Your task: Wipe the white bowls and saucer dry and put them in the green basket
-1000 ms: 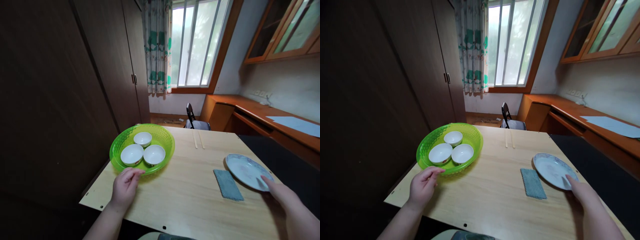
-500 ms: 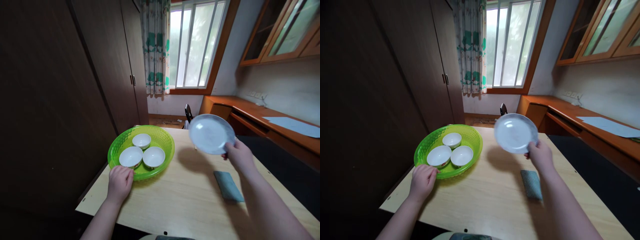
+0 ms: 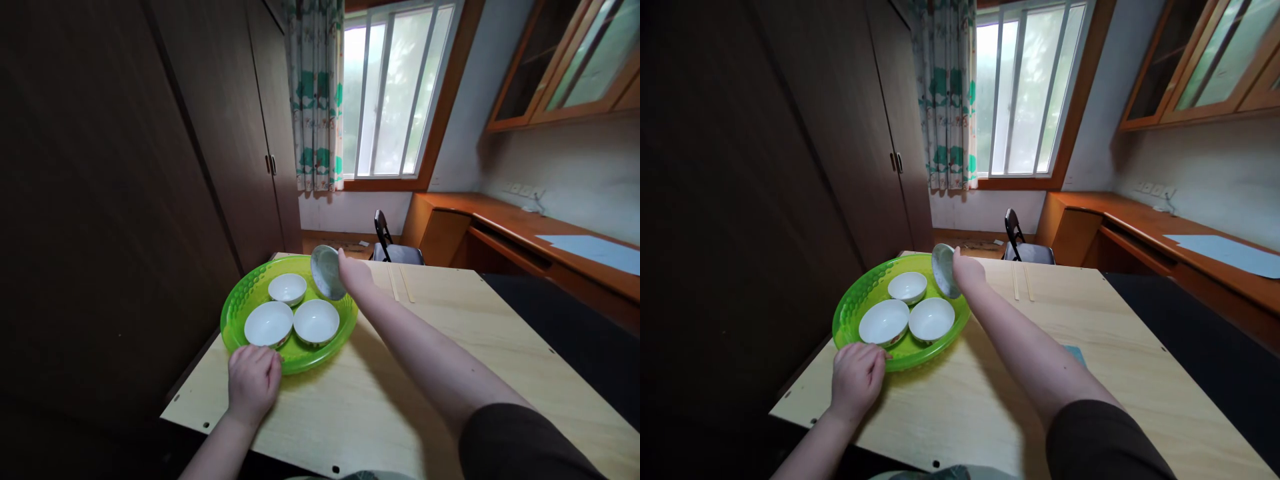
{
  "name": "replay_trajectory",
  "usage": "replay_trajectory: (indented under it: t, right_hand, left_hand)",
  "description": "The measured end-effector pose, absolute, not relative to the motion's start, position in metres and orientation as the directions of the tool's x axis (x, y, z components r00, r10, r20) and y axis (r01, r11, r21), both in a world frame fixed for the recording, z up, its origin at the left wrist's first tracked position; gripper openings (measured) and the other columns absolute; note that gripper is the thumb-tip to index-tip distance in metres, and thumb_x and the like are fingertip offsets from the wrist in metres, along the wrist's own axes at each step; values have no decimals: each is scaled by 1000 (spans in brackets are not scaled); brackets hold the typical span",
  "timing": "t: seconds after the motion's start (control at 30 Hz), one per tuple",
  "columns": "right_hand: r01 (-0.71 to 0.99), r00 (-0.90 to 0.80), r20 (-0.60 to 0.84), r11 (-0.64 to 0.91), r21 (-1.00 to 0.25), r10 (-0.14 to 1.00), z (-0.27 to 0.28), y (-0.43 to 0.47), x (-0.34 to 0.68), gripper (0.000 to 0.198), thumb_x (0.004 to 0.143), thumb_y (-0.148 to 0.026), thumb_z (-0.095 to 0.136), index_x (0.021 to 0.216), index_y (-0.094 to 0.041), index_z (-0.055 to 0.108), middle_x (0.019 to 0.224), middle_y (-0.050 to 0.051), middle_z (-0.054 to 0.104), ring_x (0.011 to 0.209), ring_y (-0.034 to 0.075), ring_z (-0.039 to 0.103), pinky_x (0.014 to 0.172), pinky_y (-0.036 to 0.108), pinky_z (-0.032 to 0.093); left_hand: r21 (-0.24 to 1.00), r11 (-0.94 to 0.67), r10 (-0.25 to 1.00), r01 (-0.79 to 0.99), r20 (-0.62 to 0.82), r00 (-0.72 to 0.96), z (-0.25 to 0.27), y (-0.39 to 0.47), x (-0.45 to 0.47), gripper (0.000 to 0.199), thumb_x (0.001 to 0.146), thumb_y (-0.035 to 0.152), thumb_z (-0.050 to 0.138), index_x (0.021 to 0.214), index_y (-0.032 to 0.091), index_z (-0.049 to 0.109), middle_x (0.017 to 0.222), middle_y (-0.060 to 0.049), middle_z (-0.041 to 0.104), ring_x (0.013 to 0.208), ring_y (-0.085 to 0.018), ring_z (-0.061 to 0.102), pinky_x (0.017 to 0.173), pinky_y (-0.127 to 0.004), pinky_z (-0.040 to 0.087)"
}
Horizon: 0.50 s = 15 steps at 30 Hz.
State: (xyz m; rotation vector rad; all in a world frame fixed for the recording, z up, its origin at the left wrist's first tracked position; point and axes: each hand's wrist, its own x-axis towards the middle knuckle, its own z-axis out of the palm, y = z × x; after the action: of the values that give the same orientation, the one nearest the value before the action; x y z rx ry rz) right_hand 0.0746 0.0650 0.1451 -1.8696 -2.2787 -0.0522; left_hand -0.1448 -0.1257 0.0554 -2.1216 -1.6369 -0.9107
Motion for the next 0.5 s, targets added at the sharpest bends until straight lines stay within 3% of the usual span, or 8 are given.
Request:
replay_trajectory:
  t: [0.13, 0.3, 0.43, 0.5]
  right_hand:
    - [968, -218, 118, 230, -96, 969, 134, 75, 62, 56, 89, -12, 37, 143, -11, 24, 100, 20, 66, 95, 25, 64, 76, 32, 47]
    - [967, -216, 106, 228, -118, 971, 127, 84, 63, 40, 87, -16, 40, 127, -15, 46, 102, 16, 67, 95, 24, 63, 73, 31, 47]
    - [966, -202, 95, 214, -147, 975, 127, 86, 69, 29, 90, -26, 40, 114, -20, 55, 103, 12, 66, 95, 22, 62, 75, 30, 46]
    - [963, -179, 107, 196, -183, 978, 127, 88, 76, 32, 93, -37, 36, 109, -20, 58, 100, 11, 66, 94, 22, 62, 76, 30, 45]
  left_hand:
    - [130, -320, 718, 938, 680, 151, 52, -124, -146, 26, 85, 19, 45, 65, 21, 62, 62, -2, 61, 66, -19, 51, 72, -38, 32]
    - [118, -339, 700, 933, 694, 167, 52, -125, -147, 26, 85, 18, 45, 65, 21, 62, 64, -2, 63, 66, -19, 51, 71, -38, 32]
    - [106, -354, 688, 929, 702, 183, 51, -126, -149, 25, 85, 18, 45, 66, 21, 62, 65, -2, 63, 66, -18, 51, 72, -37, 32]
    - [101, -354, 683, 930, 707, 184, 50, -125, -149, 26, 85, 18, 45, 66, 21, 62, 65, -2, 63, 66, -18, 52, 72, -37, 32]
